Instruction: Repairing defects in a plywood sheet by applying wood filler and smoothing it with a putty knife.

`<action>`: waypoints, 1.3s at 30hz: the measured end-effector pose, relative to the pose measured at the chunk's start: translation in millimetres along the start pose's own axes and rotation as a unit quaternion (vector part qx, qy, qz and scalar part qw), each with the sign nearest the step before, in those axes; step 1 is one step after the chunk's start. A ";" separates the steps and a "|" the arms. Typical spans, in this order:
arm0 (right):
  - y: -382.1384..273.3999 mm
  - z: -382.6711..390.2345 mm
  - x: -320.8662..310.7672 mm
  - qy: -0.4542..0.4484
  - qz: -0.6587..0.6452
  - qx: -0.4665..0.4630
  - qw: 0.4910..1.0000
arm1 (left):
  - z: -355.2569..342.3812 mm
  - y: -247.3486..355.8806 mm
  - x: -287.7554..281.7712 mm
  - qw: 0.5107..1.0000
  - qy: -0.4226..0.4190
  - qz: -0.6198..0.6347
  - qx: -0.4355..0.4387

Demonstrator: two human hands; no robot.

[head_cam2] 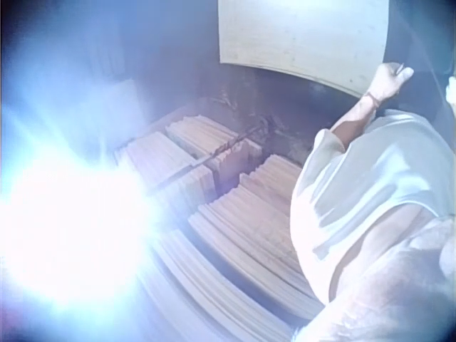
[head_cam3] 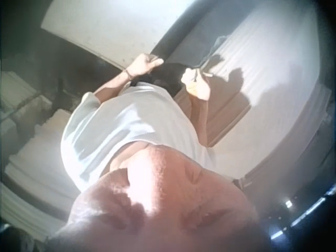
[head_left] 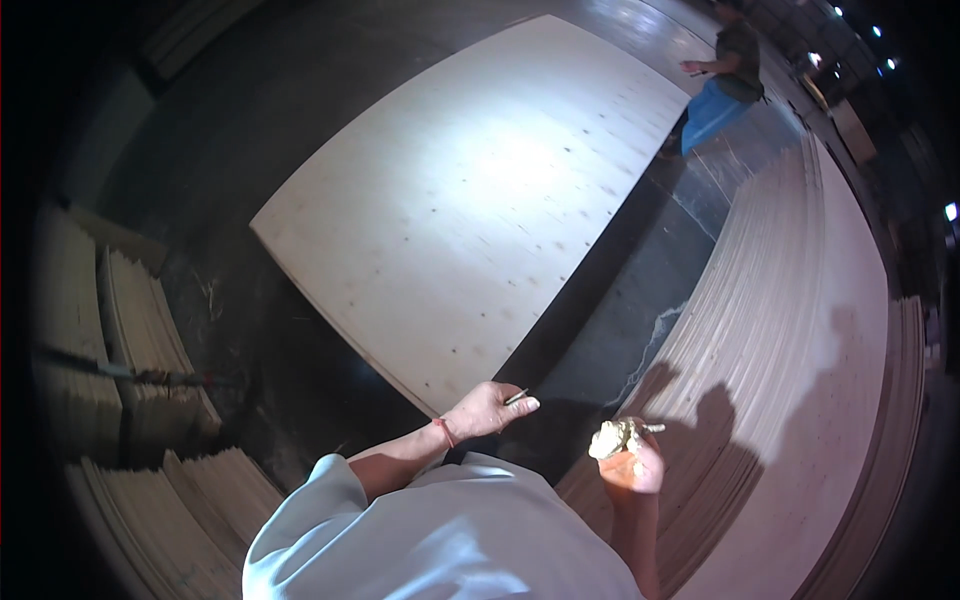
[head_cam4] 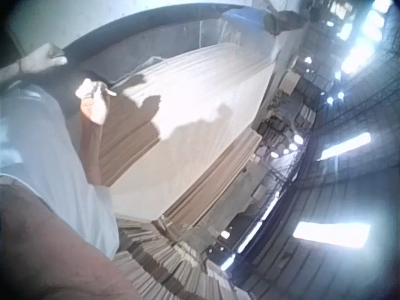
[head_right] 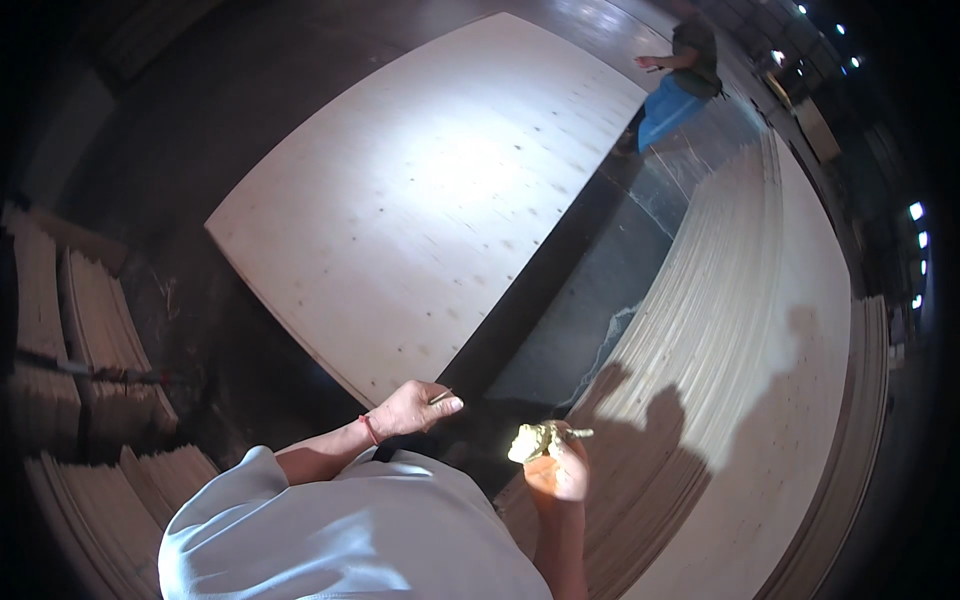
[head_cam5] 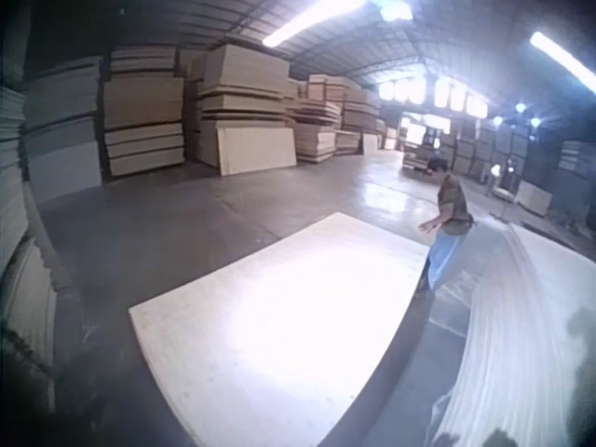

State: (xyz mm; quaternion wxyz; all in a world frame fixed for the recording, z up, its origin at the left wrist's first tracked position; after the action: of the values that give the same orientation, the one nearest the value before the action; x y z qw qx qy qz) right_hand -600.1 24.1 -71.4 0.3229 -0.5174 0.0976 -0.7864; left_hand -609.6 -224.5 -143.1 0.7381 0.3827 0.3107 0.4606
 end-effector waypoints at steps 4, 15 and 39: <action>12.5 -40.3 31.2 -0.097 -0.127 0.034 0.987 | -12.8 67.5 -3.8 0.989 -0.048 -0.024 0.138; 35.4 -44.6 90.6 -0.193 -0.185 0.003 0.964 | 11.9 152.2 -20.2 0.917 -0.051 -0.177 0.353; 211.6 505.8 -131.4 0.147 -0.395 -0.435 0.795 | 369.9 43.7 378.0 0.688 -0.562 -0.229 0.397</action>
State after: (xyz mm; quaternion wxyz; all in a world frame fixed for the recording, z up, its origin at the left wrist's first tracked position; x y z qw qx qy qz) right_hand -36.8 32.0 -47.9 -0.2936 -0.4752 0.2630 -0.7867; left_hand -184.3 31.7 44.2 0.6362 0.7443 0.0699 -0.1908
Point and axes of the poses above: each hand's wrist, its own z-axis away from the middle knuckle, its own x-axis out of the palm, y = z × x, the point moved 8 cm from there along -z, towards the middle knuckle, and after that the axes turned 4 degrees about -z, right-handed, at the moved point
